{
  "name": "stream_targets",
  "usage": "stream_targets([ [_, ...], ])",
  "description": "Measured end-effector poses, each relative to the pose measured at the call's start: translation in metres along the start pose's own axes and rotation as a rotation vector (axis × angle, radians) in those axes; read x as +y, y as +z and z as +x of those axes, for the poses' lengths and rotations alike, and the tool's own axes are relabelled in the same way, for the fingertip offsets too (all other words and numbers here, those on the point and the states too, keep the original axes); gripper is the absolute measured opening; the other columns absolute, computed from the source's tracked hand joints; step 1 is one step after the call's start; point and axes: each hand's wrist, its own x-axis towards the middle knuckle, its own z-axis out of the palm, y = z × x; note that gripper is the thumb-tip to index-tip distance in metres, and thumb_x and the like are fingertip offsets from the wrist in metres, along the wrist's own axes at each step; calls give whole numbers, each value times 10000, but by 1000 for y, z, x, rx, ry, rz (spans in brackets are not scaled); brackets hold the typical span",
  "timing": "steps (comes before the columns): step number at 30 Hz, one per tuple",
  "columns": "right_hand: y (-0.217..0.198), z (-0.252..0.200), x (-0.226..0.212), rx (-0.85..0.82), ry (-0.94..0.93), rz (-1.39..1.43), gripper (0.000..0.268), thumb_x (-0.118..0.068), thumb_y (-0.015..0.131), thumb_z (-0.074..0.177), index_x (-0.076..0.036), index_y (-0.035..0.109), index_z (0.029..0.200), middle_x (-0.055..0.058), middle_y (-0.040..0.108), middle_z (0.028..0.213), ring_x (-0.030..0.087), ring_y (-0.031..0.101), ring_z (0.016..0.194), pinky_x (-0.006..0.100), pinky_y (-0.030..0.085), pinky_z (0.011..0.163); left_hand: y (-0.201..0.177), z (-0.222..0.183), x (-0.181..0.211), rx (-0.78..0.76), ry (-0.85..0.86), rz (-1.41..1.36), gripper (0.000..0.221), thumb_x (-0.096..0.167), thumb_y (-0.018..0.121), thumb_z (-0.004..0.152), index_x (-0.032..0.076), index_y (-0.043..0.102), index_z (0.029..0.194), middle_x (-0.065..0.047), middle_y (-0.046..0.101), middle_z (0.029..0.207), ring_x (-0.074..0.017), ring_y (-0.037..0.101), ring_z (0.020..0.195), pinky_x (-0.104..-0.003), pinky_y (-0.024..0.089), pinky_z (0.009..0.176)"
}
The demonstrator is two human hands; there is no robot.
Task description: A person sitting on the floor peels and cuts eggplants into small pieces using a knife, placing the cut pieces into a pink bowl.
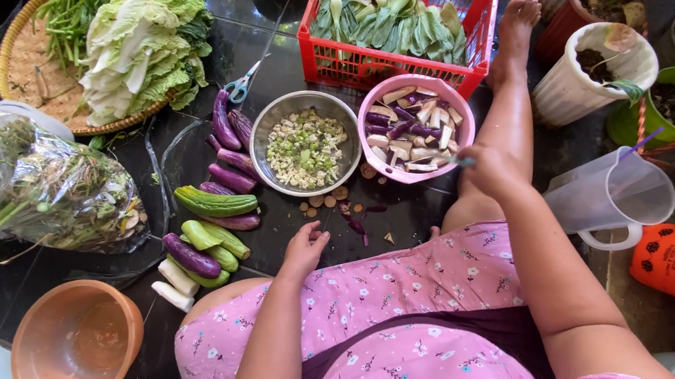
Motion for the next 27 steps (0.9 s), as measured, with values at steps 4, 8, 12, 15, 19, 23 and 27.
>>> stream_targets([
  [4, -3, -3, -30, 130, -100, 39, 394, -161, 651, 823, -361, 721, 1156, 32, 658, 1166, 368, 722, 978, 468, 597, 838, 5, 1, 5, -7, 34, 15, 537, 368, 736, 920, 110, 637, 1381, -203, 733, 1169, -314, 738, 1045, -421, 603, 863],
  [8, 34, 23, -48, 108, -185, -8, 311, -239, 629, 843, -410, 717, 1088, -32, 637, 1153, 311, 728, 954, 434, 601, 848, 4, 1, -3, 17, 13, 20, 537, 376, 738, 918, 127, 639, 1383, -192, 734, 1174, -307, 737, 1049, -413, 603, 865],
  [12, 63, 53, -34, 87, -174, -105, 304, -238, 590, 847, -417, 732, 1048, -52, 646, 1104, 287, 741, 929, 422, 603, 832, -1, -2, -5, 30, -16, 28, 539, 406, 735, 913, 149, 645, 1379, -174, 738, 1181, -289, 738, 1056, -401, 603, 874],
  [15, 42, 57, -29, 55, -99, -153, 302, -275, 625, 817, -435, 743, 1045, -58, 662, 1092, 259, 749, 947, 413, 605, 841, 0, 0, -3, 18, -18, 28, 539, 416, 731, 916, 158, 645, 1381, -171, 738, 1186, -288, 737, 1063, -400, 603, 876],
  [19, -14, 61, -39, 67, 27, -63, 286, -332, 666, 831, -416, 743, 1094, -22, 688, 1151, 291, 743, 998, 439, 577, 900, 4, 2, 2, -15, -31, 2, 531, 389, 731, 928, 149, 642, 1394, -168, 739, 1183, -284, 743, 1050, -390, 614, 852],
  [23, 28, 100, -44, 106, 33, 35, 332, -307, 655, 843, -437, 708, 1144, -29, 633, 1166, 275, 719, 1017, 457, 571, 910, 2, -3, 7, -4, -6, 1, 545, 375, 731, 921, 121, 631, 1393, -203, 730, 1186, -320, 733, 1063, -422, 606, 863],
  [27, 57, 106, -57, 25, 85, -4, 326, -313, 633, 858, -391, 725, 1160, 20, 619, 1242, 360, 711, 1044, 538, 433, 1023, -1, -5, 3, 8, -11, 1, 539, 379, 729, 922, 126, 635, 1389, -198, 733, 1184, -310, 735, 1063, -415, 610, 859],
])
